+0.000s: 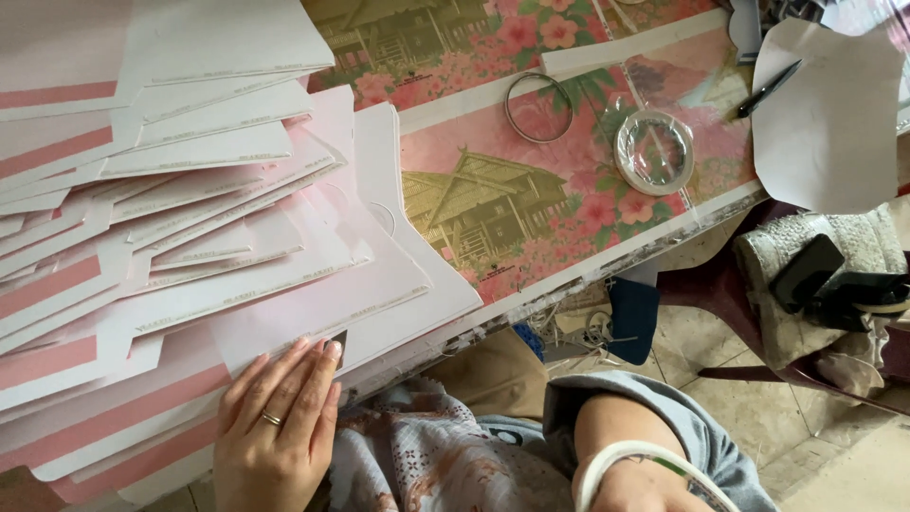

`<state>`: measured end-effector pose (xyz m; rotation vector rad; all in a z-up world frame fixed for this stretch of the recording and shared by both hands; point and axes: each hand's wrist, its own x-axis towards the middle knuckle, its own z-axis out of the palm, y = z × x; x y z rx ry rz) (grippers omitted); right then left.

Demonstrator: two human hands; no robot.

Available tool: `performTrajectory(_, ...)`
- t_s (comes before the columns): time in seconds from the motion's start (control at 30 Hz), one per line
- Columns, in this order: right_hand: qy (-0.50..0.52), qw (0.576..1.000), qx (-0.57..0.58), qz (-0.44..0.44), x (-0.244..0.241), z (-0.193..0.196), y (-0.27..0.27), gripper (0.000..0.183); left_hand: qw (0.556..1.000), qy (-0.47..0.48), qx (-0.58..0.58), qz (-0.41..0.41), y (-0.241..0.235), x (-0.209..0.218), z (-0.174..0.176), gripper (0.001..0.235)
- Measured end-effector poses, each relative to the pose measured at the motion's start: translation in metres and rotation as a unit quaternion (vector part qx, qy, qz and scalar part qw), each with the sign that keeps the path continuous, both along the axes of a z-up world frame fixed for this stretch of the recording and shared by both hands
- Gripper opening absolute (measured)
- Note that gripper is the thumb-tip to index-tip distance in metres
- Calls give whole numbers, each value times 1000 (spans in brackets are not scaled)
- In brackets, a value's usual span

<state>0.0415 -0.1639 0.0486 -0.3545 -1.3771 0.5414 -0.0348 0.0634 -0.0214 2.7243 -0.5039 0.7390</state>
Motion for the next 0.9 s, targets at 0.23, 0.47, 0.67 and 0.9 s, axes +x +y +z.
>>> performTrajectory(0.23, -154, 914, -175, -333, -3, 19, -4, 1, 1000, -20, -17, -1, 0, 0, -9, 27)
performTrajectory(0.47, -109, 758, -305, -565, -13, -32, 17, 11, 1000, -8, -30, 2, 4, -12, -11, 37)
performTrajectory(0.67, -33, 692, -437, -574, -27, -51, 41, 17, 992, -5, -120, -39, 13, -21, -6, 44)
performTrajectory(0.9, -84, 676, -442, -583, -24, -56, 63, 16, 988, 28, -145, -47, 30, -41, -25, 52)
